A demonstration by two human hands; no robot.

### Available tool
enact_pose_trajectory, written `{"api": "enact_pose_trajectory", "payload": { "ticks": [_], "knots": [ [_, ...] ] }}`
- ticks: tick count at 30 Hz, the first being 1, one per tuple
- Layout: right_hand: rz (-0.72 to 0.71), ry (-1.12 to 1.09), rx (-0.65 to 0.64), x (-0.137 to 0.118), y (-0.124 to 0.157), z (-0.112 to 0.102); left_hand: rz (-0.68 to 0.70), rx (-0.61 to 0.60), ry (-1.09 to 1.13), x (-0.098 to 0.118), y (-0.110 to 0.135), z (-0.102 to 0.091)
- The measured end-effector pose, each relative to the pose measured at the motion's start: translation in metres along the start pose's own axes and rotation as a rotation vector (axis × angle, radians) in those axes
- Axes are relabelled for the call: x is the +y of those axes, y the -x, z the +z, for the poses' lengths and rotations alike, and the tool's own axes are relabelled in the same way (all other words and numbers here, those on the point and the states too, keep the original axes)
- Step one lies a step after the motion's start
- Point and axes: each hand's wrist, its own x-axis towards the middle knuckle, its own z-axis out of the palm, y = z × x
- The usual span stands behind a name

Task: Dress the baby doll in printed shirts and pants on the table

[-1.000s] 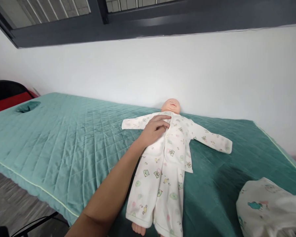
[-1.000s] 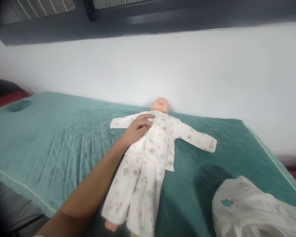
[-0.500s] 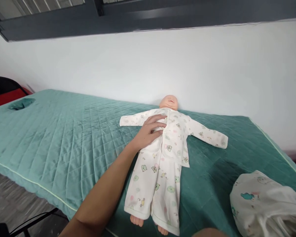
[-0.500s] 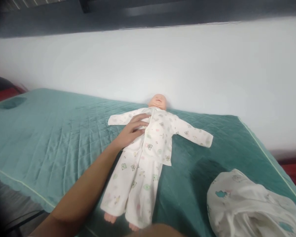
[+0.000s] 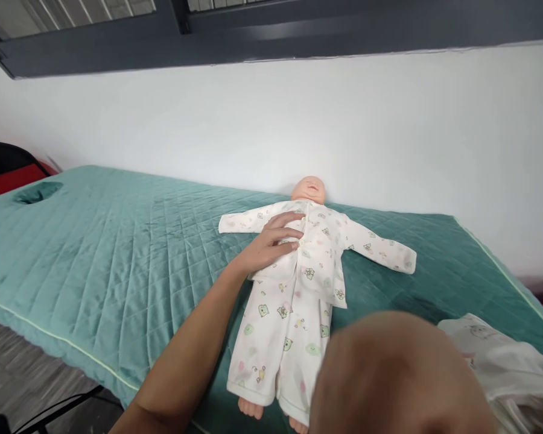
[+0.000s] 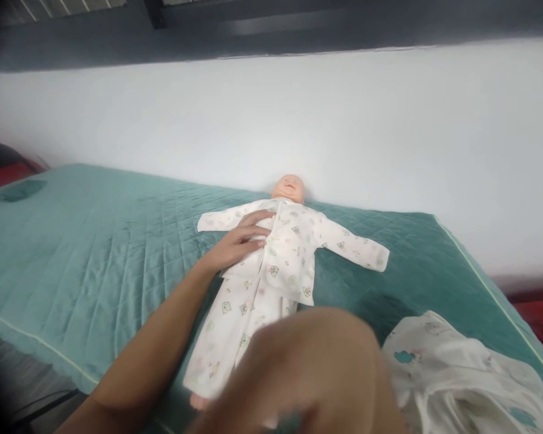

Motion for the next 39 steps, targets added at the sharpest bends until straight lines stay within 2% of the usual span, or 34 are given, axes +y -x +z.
{"api": "enact_pose_trajectory", "payload": {
  "ticks": [2, 5, 7, 10, 13, 19, 28, 39],
  "knots": [
    [0.065, 0.023, 0.094, 0.010, 0.000, -0.029, 0.007, 0.006, 0.030, 0.000, 0.000, 0.001],
    [0.280, 0.148, 0.590, 0.041, -0.008, -0.058, 0.009, 0.012, 0.078, -0.001, -0.001, 0.001],
    [0.367, 0.201, 0.828, 0.060, -0.017, -0.065, 0.004, 0.012, 0.097, -0.002, -0.001, 0.001],
    [0.438, 0.216, 0.992, 0.074, -0.027, -0.063, -0.015, 0.004, 0.115, -0.003, -0.001, 0.001],
    [0.461, 0.226, 1.031, 0.074, -0.032, -0.058, -0.039, -0.005, 0.131, -0.003, -0.001, 0.000],
    [0.442, 0.172, 1.030, 0.076, -0.033, -0.060, -0.071, -0.017, 0.136, -0.003, -0.002, 0.000],
    [0.458, 0.112, 1.165, 0.075, -0.041, -0.059, -0.059, -0.004, 0.127, -0.007, -0.003, -0.001],
    [0.399, 0.014, 1.124, 0.083, -0.037, -0.067, -0.044, -0.039, 0.155, -0.008, -0.004, -0.005]
  ]
}}
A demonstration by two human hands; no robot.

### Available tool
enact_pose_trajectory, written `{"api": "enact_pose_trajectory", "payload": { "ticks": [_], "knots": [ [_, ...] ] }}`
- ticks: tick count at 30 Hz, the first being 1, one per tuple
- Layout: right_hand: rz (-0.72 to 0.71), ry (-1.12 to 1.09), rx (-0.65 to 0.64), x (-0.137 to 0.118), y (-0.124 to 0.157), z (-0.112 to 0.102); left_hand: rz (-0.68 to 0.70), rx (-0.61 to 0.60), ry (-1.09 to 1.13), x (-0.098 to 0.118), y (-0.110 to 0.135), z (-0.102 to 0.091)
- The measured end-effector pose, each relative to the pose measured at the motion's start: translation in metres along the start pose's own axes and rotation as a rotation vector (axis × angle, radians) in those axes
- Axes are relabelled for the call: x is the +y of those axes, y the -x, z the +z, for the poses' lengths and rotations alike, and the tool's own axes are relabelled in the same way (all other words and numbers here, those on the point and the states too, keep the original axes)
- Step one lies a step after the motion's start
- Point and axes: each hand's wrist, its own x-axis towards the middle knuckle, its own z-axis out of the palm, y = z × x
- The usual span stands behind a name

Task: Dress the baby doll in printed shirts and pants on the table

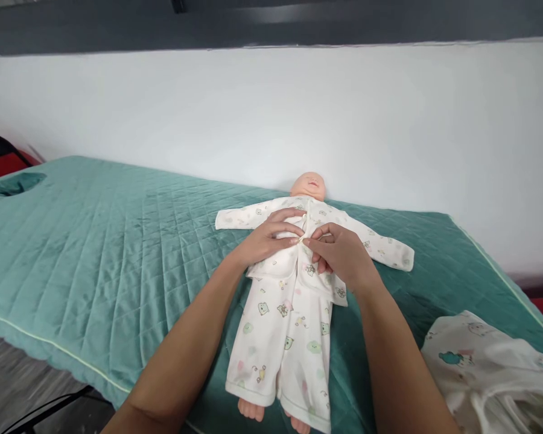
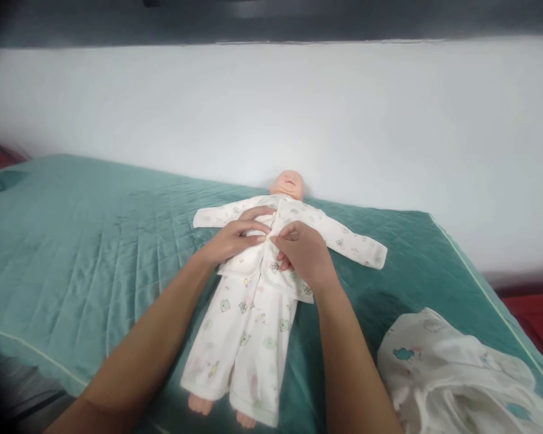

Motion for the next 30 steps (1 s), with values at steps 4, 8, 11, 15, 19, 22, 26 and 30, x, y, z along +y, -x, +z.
{"api": "enact_pose_trajectory", "payload": {
  "ticks": [4, 8, 11, 15, 19, 22, 26, 30],
  "knots": [
    [0.003, -0.009, 0.006, 0.000, 0.000, 0.001, -0.021, 0.000, 0.009, 0.000, 0.000, 0.000],
    [-0.006, 0.002, 0.017, -0.001, 0.001, 0.003, -0.049, 0.025, 0.004, 0.002, 0.000, 0.003],
    [-0.005, 0.002, 0.023, -0.003, 0.002, 0.004, -0.061, 0.077, -0.029, 0.004, -0.001, 0.007],
    [-0.015, -0.008, 0.008, -0.003, 0.003, 0.005, -0.042, 0.150, -0.099, 0.005, -0.002, 0.014],
    [-0.033, -0.038, -0.038, 0.001, 0.001, 0.001, 0.014, 0.203, -0.210, 0.009, -0.002, 0.019],
    [-0.077, -0.143, -0.095, 0.005, -0.002, -0.005, 0.051, 0.227, -0.318, 0.016, 0.000, 0.023],
    [-0.131, -0.310, -0.081, 0.007, -0.004, -0.010, 0.130, 0.191, -0.463, 0.023, 0.001, 0.026],
    [-0.112, -0.126, 0.012, 0.003, -0.001, -0.004, 0.200, 0.130, -0.510, 0.022, 0.002, 0.026]
  ]
}}
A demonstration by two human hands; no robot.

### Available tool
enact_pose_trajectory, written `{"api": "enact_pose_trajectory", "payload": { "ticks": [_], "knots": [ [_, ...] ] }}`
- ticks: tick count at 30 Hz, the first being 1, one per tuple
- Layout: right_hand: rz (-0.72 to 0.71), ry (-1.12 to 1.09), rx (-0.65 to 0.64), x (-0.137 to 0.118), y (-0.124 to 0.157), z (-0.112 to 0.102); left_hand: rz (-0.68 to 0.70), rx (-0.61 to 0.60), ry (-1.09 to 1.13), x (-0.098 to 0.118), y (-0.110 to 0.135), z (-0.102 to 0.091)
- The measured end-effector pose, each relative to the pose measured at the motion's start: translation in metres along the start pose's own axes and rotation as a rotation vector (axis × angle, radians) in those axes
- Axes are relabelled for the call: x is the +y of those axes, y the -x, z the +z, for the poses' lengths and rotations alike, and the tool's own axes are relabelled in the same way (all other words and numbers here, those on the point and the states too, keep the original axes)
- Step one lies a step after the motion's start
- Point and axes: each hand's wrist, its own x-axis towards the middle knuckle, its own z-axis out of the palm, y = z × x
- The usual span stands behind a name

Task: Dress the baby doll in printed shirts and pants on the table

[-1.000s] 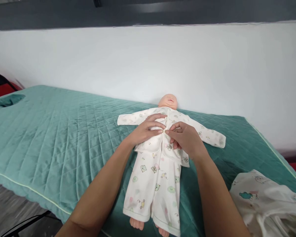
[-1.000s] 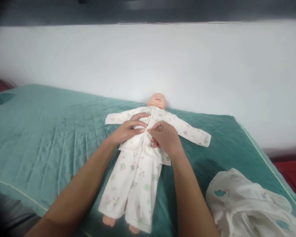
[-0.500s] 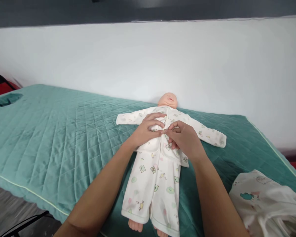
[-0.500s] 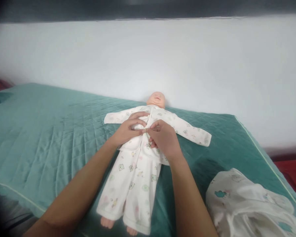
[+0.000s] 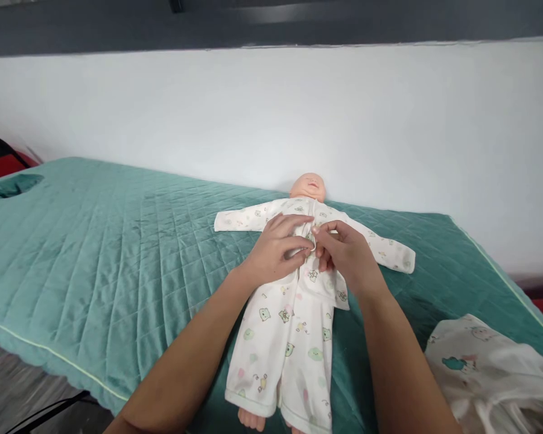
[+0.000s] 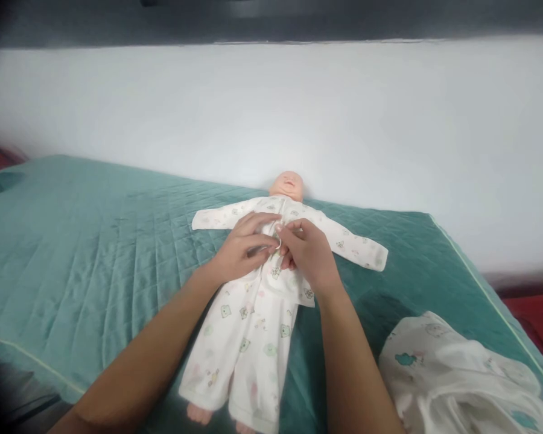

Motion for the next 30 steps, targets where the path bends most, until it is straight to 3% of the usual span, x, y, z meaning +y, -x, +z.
{"api": "enact_pose_trajectory", "payload": {
  "ticks": [4, 7, 11, 18, 22, 24, 26, 28, 30],
  "knots": [
    [-0.004, 0.244, 0.087, -0.001, 0.001, 0.005, -0.036, 0.017, 0.031, -0.002, 0.002, 0.001],
    [-0.006, 0.321, 0.115, 0.002, -0.001, 0.002, -0.175, 0.088, 0.072, -0.003, 0.002, 0.004],
    [-0.005, 0.347, 0.097, 0.005, -0.002, -0.002, -0.323, 0.122, 0.113, -0.003, 0.002, 0.006],
    [-0.051, 0.404, 0.133, 0.002, 0.001, 0.005, -0.326, 0.115, 0.178, -0.003, 0.002, 0.003],
    [0.009, 0.243, 0.096, 0.005, -0.003, -0.003, -0.358, 0.131, 0.311, -0.005, 0.002, 0.003],
    [0.028, 0.110, 0.156, 0.011, -0.010, -0.012, -0.402, 0.224, 0.439, -0.009, 0.002, 0.003],
    [0.044, 0.054, 0.300, 0.021, -0.018, -0.023, -0.508, 0.410, 0.552, -0.017, 0.002, 0.003],
    [0.056, 0.113, 0.439, 0.030, -0.026, -0.032, -0.683, 0.623, 0.574, -0.027, 0.002, 0.001],
    [0.044, 0.192, 0.459, 0.037, -0.031, -0.035, -0.830, 0.729, 0.527, -0.036, 0.002, -0.001]
  ]
}}
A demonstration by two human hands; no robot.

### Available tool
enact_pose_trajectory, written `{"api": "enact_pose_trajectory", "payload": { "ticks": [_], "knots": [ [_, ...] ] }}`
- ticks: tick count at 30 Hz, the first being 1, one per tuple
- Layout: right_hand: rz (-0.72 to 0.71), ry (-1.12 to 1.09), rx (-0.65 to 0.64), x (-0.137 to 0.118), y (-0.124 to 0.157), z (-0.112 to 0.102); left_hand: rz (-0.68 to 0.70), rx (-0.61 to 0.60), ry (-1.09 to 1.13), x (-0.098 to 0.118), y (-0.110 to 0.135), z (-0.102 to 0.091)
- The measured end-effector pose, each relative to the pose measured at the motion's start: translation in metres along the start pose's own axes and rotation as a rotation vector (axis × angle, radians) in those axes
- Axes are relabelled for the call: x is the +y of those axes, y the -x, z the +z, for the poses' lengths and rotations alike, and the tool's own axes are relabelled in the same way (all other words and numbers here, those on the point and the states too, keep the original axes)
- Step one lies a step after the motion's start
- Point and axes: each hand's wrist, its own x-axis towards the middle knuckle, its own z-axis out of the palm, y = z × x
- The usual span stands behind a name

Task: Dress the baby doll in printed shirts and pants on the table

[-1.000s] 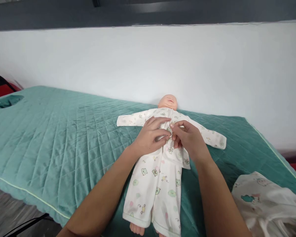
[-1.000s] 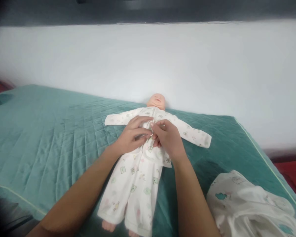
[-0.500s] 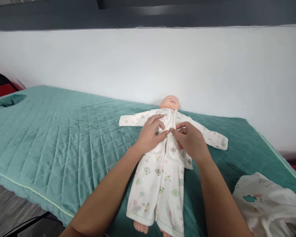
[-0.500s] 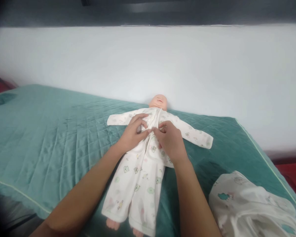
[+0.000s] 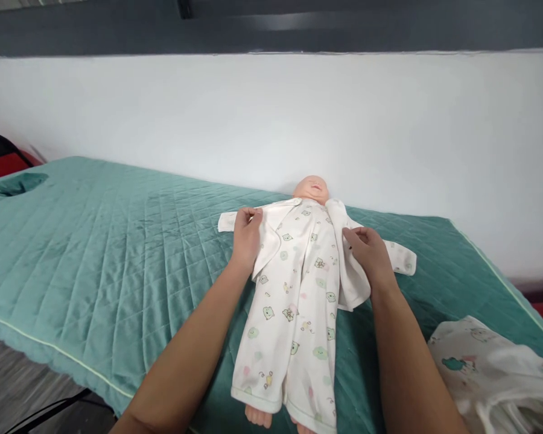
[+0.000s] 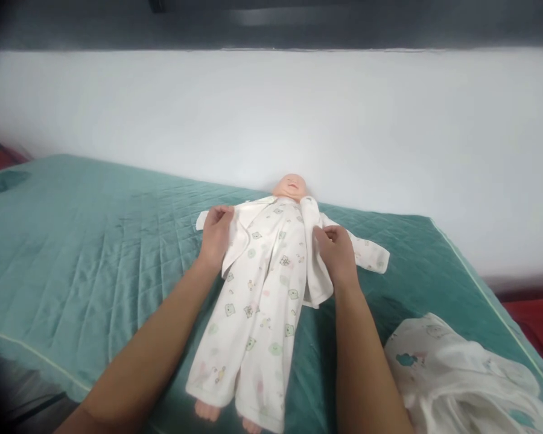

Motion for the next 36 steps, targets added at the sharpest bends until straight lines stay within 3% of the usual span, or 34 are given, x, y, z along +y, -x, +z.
{"api": "enact_pose_trajectory", "payload": {
  "ticks": [1, 3, 6, 8, 10, 15, 17, 20, 23, 25, 27, 30, 36],
  "knots": [
    [-0.025, 0.020, -0.030, 0.002, 0.000, 0.001, -0.030, 0.004, -0.031, -0.001, -0.003, 0.000],
    [-0.081, 0.060, -0.090, 0.001, 0.003, 0.006, -0.045, -0.102, -0.109, -0.003, -0.005, 0.001],
    [-0.133, 0.205, -0.119, -0.001, 0.008, 0.008, 0.002, -0.263, -0.232, -0.002, -0.006, 0.004],
    [-0.132, 0.311, -0.117, 0.001, 0.005, 0.003, 0.045, -0.279, -0.285, -0.002, -0.011, 0.002],
    [-0.088, 0.426, -0.072, 0.007, -0.003, -0.009, 0.082, -0.218, -0.331, -0.006, -0.019, -0.005],
    [0.106, 0.714, 0.126, 0.028, -0.020, -0.046, 0.117, 0.087, -0.570, -0.023, -0.047, -0.038],
    [0.003, 0.717, 0.190, 0.034, -0.022, -0.049, 0.147, 0.127, -0.634, -0.028, -0.051, -0.044],
    [-0.362, 0.666, 0.256, 0.039, -0.021, -0.033, 0.267, 0.103, -0.667, -0.028, -0.049, -0.036],
    [-0.585, 0.668, 0.137, 0.041, -0.020, -0.008, 0.461, -0.097, -0.708, -0.030, -0.045, -0.017],
    [-0.594, 0.721, 0.084, 0.042, -0.020, 0.004, 0.560, -0.271, -0.772, -0.034, -0.045, -0.007],
    [-0.554, 0.781, 0.086, 0.044, -0.021, 0.010, 0.593, -0.367, -0.866, -0.039, -0.047, -0.002],
    [-0.545, 0.842, 0.121, 0.045, -0.021, 0.011, 0.582, -0.371, -0.994, -0.044, -0.052, 0.000],
    [-0.730, 0.966, 0.152, 0.047, -0.020, 0.008, 0.535, -0.317, -1.111, -0.038, -0.060, -0.002]
  ]
}}
